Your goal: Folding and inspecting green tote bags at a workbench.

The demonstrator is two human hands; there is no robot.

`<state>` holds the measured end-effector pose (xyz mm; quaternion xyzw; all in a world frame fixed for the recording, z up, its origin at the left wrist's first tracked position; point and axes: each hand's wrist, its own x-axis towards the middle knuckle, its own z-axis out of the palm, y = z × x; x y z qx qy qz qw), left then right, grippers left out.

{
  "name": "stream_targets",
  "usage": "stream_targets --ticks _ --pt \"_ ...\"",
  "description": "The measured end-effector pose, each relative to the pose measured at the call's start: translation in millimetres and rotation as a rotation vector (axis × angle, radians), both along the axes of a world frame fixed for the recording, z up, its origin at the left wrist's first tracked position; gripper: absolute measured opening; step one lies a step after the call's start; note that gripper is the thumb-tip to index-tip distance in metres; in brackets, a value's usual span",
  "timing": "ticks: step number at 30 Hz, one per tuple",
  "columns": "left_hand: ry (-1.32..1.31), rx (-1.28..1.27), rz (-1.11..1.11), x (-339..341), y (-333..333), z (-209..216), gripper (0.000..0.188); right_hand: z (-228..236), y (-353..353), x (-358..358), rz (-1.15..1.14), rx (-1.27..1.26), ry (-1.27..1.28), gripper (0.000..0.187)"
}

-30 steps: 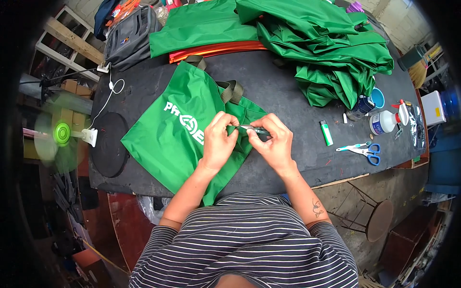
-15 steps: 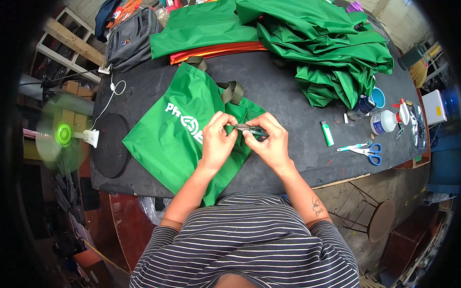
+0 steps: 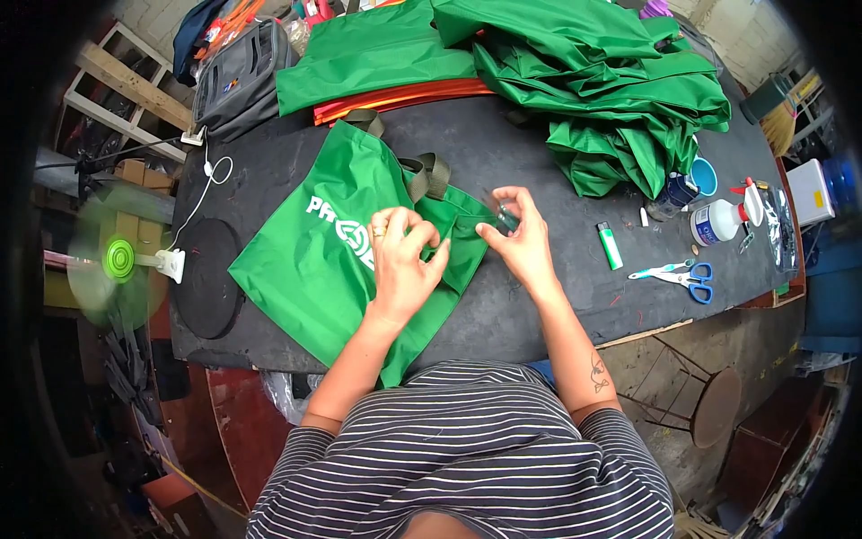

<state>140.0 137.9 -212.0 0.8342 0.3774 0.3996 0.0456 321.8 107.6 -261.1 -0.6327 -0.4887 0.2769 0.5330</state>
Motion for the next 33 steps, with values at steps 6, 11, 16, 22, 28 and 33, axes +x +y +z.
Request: stream_targets --ticks 6,11,16,22,28,33 --pt "-0.303 -0.527 -0.246 -4.2 2.5 -15.8 0.014 -6.9 -5.9 -8.1 0.077 -0.046 0.35 0.036" --pt "-0.167 -0.851 -0.181 -2.6 14.8 -5.5 0.022 -16.9 -8.0 -8.2 0.069 -0.024 0.433 0.031" --pt "0.038 -0.976 -0.257 3.1 25.7 3.8 0.022 -22.8 -8.0 -4.0 0.056 -0.022 0.421 0.029" --pt "0.01 -0.863 -0.33 9.8 17.6 -13.2 0.028 -29.6 -11.5 -0.4 0.003 -0.014 0.414 0.026" --pt "0.053 -0.76 -0.351 14.7 11.0 -22.9 0.044 -33.2 -13.3 0.9 0.028 -0.038 0.384 0.028" --pt "0.102 -0.427 -0.281 21.7 -2.5 -37.4 0.054 -4.1 -16.9 10.2 0.013 0.078 -0.28 0.036"
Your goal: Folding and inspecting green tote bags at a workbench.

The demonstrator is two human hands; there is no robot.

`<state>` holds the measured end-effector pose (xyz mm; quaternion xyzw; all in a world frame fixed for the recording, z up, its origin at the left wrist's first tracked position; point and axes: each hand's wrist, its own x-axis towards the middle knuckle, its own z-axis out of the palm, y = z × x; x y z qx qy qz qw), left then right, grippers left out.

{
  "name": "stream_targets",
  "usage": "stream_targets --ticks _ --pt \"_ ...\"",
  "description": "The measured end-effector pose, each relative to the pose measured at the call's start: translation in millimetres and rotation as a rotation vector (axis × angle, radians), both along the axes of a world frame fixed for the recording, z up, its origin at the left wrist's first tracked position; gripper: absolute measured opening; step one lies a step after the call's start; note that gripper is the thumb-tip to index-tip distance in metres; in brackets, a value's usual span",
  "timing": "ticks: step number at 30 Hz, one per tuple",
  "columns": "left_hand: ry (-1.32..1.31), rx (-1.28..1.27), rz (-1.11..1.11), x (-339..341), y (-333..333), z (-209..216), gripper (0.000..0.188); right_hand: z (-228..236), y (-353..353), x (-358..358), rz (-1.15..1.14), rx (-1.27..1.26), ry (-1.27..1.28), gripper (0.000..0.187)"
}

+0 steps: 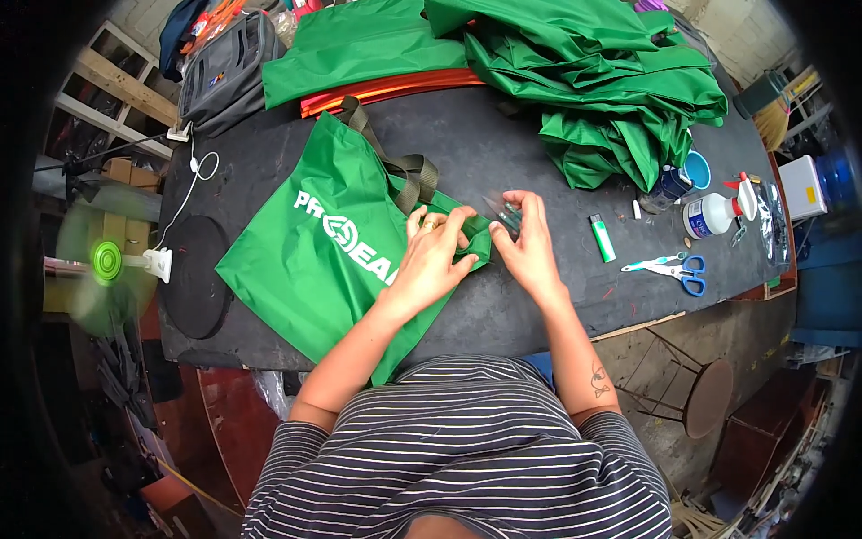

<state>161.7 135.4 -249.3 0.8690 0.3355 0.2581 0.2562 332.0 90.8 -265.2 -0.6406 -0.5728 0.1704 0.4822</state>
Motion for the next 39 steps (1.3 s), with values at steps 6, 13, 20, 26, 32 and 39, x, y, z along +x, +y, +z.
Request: stream_targets --ticks 6,13,20,26,32,39 --pt "0.059 0.075 0.034 -4.8 -2.2 10.2 0.06 55.2 -27.1 1.0 0.1 -0.338 -0.09 0.022" --pt "0.098 0.098 0.064 -2.4 -6.3 10.7 0.06 53.4 -35.8 -10.6 -0.004 -0.448 -0.269 0.021" --pt "0.116 0.112 0.081 -2.1 -9.0 8.2 0.062 59.2 -29.5 -18.9 -0.019 -0.458 -0.358 0.02" --pt "0.112 0.114 0.082 -2.3 -8.3 9.2 0.061 57.4 -25.2 -17.7 -0.001 -0.519 -0.335 0.02" --pt "-0.043 0.026 0.061 -10.3 -1.1 12.8 0.033 40.8 -20.5 -4.4 -0.082 -0.059 0.122 0.027" --pt "-0.078 0.032 0.087 -12.3 4.2 6.9 0.009 20.1 -33.0 -8.5 -0.069 0.01 0.142 0.023"
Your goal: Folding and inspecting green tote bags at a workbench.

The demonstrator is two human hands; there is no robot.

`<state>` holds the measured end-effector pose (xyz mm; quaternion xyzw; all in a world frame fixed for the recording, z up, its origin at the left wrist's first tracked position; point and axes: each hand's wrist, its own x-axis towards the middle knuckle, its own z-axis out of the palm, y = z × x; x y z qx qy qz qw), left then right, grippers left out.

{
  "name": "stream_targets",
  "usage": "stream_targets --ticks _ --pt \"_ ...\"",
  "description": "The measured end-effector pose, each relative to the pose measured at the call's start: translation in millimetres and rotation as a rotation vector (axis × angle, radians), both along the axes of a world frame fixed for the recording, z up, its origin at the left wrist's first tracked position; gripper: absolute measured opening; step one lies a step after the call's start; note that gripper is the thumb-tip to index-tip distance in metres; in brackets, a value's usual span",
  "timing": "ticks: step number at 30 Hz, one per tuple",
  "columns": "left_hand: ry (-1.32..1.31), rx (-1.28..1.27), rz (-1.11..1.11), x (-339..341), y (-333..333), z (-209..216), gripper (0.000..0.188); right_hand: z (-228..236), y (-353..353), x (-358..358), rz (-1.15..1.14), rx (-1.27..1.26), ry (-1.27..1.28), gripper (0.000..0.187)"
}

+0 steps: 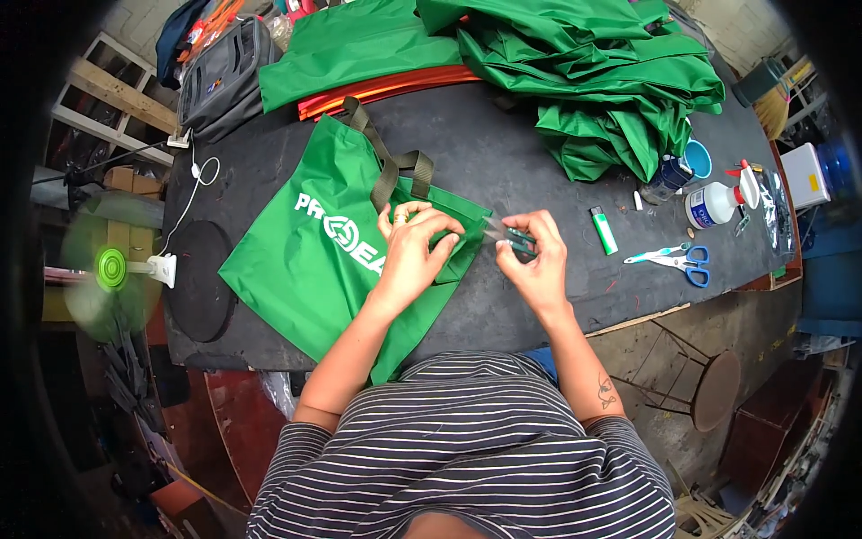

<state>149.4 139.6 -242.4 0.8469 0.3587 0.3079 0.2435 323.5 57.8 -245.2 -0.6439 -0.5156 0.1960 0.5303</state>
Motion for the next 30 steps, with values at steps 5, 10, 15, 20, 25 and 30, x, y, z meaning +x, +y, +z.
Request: stream_targets --ticks 5,10,15,20,25,30 --pt "-0.008 -0.086 0.086 3.7 3.4 4.1 0.007 -7.6 -0.4 -9.1 -0.053 0.068 -0.114 0.023" --pt "-0.008 -0.097 0.109 4.0 3.1 4.7 0.008 -8.3 8.5 -15.2 -0.036 0.06 -0.093 0.021" --pt "-0.009 -0.098 0.11 5.0 1.4 2.9 0.007 1.2 12.7 -19.5 -0.023 0.073 -0.194 0.019" --pt "0.019 -0.096 0.12 2.8 2.3 3.5 0.011 0.2 15.6 -20.0 -0.027 0.094 -0.218 0.018" --pt "-0.002 -0.075 0.122 2.4 2.5 4.8 0.01 3.8 16.1 -19.9 -0.055 0.074 -0.155 0.017" --pt "-0.002 -0.07 0.116 1.9 2.0 4.8 0.009 5.9 17.0 -22.3 -0.032 0.088 -0.211 0.016"
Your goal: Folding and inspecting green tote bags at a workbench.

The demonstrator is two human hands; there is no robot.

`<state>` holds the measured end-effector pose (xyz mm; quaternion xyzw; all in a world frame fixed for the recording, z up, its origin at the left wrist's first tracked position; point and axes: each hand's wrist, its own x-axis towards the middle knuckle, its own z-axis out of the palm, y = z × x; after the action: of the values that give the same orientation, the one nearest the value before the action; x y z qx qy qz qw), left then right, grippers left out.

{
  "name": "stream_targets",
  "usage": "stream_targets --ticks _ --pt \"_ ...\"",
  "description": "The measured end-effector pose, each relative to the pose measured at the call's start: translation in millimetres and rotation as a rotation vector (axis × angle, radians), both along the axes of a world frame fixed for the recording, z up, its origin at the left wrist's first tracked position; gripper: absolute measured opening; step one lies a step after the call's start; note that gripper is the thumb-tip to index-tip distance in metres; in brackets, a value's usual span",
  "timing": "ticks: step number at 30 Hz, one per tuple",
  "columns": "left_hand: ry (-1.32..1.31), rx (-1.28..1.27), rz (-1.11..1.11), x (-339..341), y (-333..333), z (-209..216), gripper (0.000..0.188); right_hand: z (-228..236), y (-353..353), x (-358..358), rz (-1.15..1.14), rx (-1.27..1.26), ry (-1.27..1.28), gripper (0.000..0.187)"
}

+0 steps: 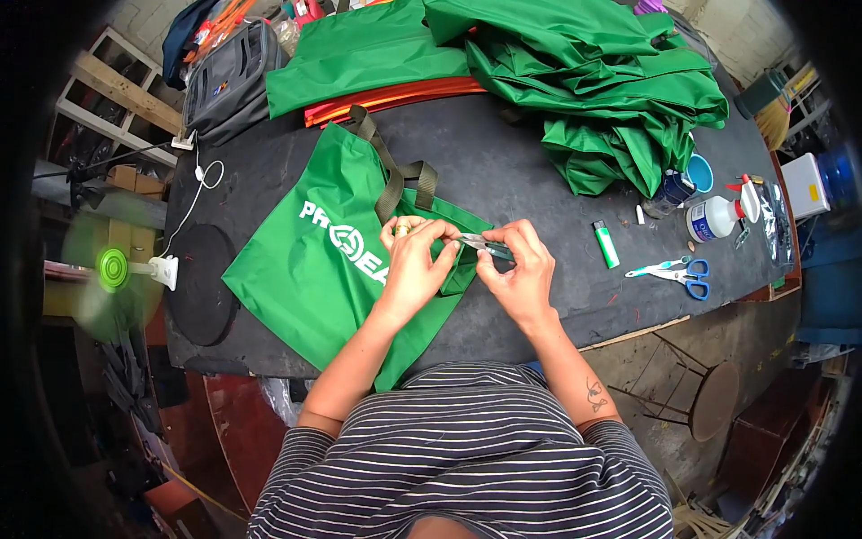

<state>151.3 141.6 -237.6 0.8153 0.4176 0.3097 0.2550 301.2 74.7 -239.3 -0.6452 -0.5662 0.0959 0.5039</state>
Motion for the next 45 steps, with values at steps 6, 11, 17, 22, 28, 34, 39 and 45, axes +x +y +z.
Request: stream_targets --ticks 6,11,17,22,28,34,39,45 --pt "-0.027 0.009 -0.043 -5.4 -0.8 3.8 0.008 -5.8 -0.7 3.8 0.004 -0.043 0.115 0.015" --pt "-0.04 -0.053 -0.058 -12.7 -1.7 2.1 0.009 1.8 -7.2 3.2 0.081 -0.123 0.205 0.018" --pt "-0.034 -0.012 -0.059 -11.4 -3.7 2.7 0.009 5.4 -7.0 0.3 0.065 -0.081 0.017 0.018" --pt "-0.045 -0.006 -0.087 -14.1 -3.5 2.7 0.009 6.1 -8.5 0.4 0.068 -0.125 0.087 0.017" --pt "-0.1 0.077 -0.089 -18.2 -6.2 -1.6 0.008 5.4 -15.0 -1.2 0.122 -0.182 0.298 0.018" --pt "-0.148 0.229 0.0 -15.8 -12.7 -5.5 0.009 11.0 -21.1 -6.8 0.089 -0.233 0.329 0.017" --pt "-0.145 0.227 0.006 -14.6 -14.4 -3.1 0.009 14.7 -20.8 -7.9 0.094 -0.219 0.294 0.016" --pt "-0.143 0.275 -0.004 -13.1 -14.1 -2.1 0.009 13.5 -18.6 -9.1 0.101 -0.191 0.265 0.014"
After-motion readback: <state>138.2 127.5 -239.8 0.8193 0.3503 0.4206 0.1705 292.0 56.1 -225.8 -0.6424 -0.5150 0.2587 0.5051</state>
